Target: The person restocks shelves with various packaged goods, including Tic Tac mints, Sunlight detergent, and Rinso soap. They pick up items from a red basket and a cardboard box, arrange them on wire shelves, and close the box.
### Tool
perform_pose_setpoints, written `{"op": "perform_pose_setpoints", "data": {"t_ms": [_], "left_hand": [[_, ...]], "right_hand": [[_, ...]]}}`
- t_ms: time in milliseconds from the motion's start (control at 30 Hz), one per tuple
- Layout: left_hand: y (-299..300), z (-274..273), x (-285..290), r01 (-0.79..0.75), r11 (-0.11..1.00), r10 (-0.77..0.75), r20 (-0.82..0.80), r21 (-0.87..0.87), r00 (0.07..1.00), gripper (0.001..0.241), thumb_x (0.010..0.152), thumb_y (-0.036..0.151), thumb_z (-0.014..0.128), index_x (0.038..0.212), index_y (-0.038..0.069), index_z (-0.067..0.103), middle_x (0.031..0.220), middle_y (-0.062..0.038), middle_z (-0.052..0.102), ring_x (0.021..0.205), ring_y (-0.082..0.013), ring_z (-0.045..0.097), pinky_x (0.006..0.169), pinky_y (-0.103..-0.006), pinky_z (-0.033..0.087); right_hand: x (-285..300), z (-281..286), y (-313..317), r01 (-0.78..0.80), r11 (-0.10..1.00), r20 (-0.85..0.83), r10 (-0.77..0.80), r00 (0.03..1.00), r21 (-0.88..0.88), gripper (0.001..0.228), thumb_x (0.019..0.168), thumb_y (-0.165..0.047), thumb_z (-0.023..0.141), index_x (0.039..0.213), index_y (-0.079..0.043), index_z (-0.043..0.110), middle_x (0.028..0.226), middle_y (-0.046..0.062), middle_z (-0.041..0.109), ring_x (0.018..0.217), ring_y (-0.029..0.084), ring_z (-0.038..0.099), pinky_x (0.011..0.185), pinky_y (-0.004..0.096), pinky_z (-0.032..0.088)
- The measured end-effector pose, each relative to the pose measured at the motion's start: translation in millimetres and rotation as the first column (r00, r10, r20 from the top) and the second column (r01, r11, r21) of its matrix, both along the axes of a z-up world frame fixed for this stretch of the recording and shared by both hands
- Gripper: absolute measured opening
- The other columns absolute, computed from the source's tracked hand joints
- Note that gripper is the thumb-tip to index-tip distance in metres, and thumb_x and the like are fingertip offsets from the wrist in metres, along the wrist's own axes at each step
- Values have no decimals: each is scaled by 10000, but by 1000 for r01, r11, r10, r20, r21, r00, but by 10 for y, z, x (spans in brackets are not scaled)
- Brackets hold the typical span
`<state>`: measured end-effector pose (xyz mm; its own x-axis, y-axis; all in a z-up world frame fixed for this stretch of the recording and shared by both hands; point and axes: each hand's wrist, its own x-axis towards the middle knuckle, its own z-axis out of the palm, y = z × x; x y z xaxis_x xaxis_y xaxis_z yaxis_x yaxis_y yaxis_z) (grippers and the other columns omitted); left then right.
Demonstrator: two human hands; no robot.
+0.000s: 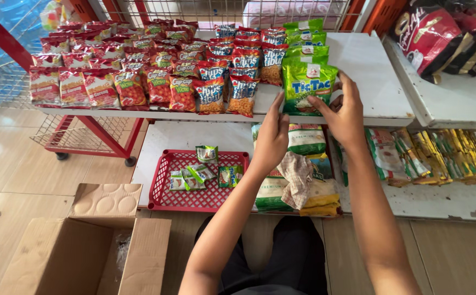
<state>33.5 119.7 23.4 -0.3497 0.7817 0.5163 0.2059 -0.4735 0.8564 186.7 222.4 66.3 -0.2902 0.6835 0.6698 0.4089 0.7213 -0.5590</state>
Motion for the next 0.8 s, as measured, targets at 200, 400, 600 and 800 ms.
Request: {"op": "perform_pose_setpoints", "data": {"t_ms": [200, 400, 600, 800], "left_hand": [[579, -187, -111, -87, 995, 92, -91, 59, 992, 583, 1047, 113, 530, 1552, -83, 312, 1536, -335, 454, 1469, -423, 424, 1185, -426, 347], [811, -298, -89, -85, 994, 91, -96, 69, 991, 626, 1032, 137, 546, 1540, -124, 289, 1515, -362, 458, 1455, -448, 447, 1194, -415, 356], [764, -191, -84, -78, 997, 79, -77, 12, 994, 633, 1019, 131, 528, 1552, -102, 276, 1482, -361, 480, 1405, -448, 478, 1141, -425, 390], [709, -131, -68, -51, 998, 54, -87, 42, 995, 601, 1040, 104, 485, 1585, -49, 282, 1485, -343, 507, 1409, -446, 497, 1141, -423, 403]], "right_hand": [[13, -116, 38, 15, 1000, 3, -15, 1000, 3, 679, 941, -314, 853, 1473, -12, 557, 1253, 122, 573, 776, 133, 603, 689, 284, 519], [-11, -117, 0, 10, 1000, -14, -10, 1000, 15, 586, 982, -304, 813, 1442, -22, 584, 1224, 101, 597, 806, 132, 596, 707, 283, 508], [-70, -58, -116, 63, 998, -4, -63, 998, 27, 484, 998, -314, 779, 1351, -23, 622, 1167, 91, 617, 771, 152, 578, 683, 294, 484], [-115, -41, -171, 113, 994, 14, -113, 994, 0, 441, 1013, -361, 730, 1298, -37, 638, 1145, 89, 628, 741, 167, 589, 672, 321, 480]]}}
